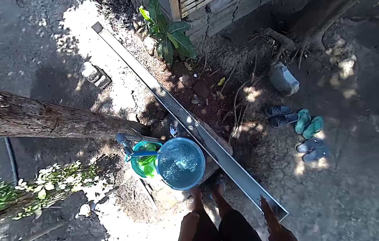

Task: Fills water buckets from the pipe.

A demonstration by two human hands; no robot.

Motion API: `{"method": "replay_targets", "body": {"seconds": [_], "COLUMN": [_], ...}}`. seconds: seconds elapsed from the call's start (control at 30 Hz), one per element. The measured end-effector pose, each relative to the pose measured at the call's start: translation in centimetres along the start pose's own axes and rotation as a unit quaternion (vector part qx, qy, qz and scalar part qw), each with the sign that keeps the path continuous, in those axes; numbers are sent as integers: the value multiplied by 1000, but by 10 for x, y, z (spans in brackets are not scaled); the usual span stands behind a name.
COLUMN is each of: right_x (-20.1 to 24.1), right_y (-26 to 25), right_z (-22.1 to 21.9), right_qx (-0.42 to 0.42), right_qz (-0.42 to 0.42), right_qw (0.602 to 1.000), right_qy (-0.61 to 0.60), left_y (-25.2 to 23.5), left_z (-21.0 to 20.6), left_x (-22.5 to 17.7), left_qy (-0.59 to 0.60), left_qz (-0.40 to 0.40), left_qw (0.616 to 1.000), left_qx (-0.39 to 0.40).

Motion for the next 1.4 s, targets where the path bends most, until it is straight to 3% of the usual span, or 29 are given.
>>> {"method": "replay_targets", "body": {"seconds": [0.53,1.4], "right_x": [-27,-15], "right_y": [-18,-13], "right_z": [3,0], "right_qx": [0,-6], "right_qz": [-3,-16], "right_qw": [999,999], "right_qy": [-52,-37], "left_y": [1,-7], "left_z": [-9,-16], "left_x": [-20,-26], "left_qy": [30,31], "left_qz": [-3,2], "left_qw": [1000,999], "left_qx": [3,12]}}
Point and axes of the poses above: each hand's wrist, its own y-axis away from the middle knuckle, its own z-axis out of the back of the hand, x = y × z, the point moved 4 cm from there along -y, towards the middle knuckle, and after that the axes turned 6 degrees about -z, right-handed, at the moved point
